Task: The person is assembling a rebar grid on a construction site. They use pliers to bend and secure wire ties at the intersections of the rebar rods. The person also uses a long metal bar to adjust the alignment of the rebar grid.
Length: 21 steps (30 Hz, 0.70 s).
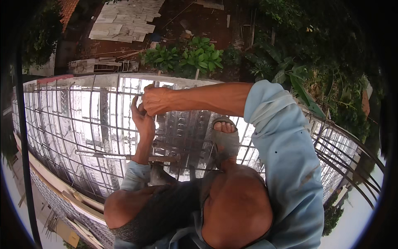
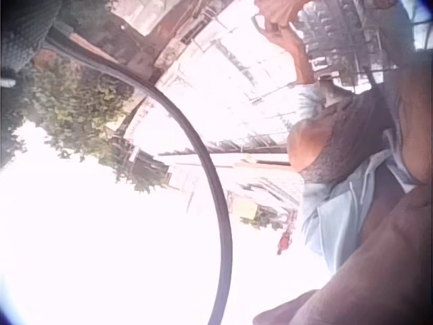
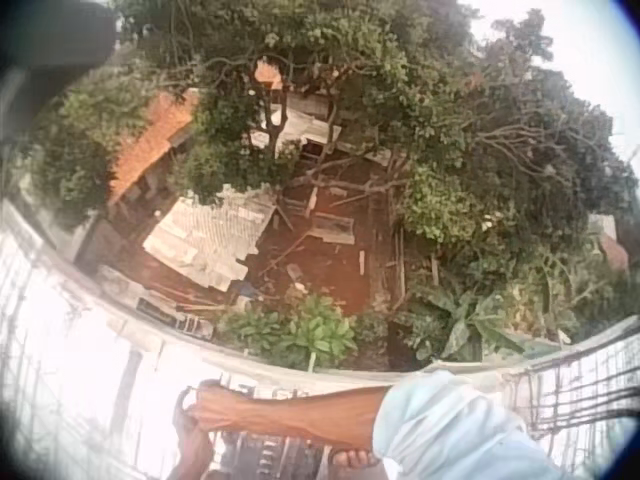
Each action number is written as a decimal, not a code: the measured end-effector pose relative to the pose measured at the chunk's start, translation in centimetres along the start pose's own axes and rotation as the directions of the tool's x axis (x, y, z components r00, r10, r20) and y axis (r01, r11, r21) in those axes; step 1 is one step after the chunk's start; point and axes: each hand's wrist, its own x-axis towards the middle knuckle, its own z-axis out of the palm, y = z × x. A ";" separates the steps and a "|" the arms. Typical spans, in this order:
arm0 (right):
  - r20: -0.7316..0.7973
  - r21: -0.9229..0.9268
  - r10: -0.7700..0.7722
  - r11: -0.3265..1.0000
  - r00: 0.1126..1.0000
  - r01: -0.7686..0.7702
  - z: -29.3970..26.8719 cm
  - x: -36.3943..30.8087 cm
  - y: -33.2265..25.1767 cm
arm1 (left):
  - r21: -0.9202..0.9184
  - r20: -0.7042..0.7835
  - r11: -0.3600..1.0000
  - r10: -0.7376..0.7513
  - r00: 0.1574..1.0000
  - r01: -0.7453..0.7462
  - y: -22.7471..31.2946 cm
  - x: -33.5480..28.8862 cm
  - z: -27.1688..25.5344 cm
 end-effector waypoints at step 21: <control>0.727 0.512 0.681 -0.619 -0.082 -0.596 -2.3 -0.1 3.9 | 0.436 -0.095 0.894 0.165 0.982 -0.108 2.1 -0.1 3.2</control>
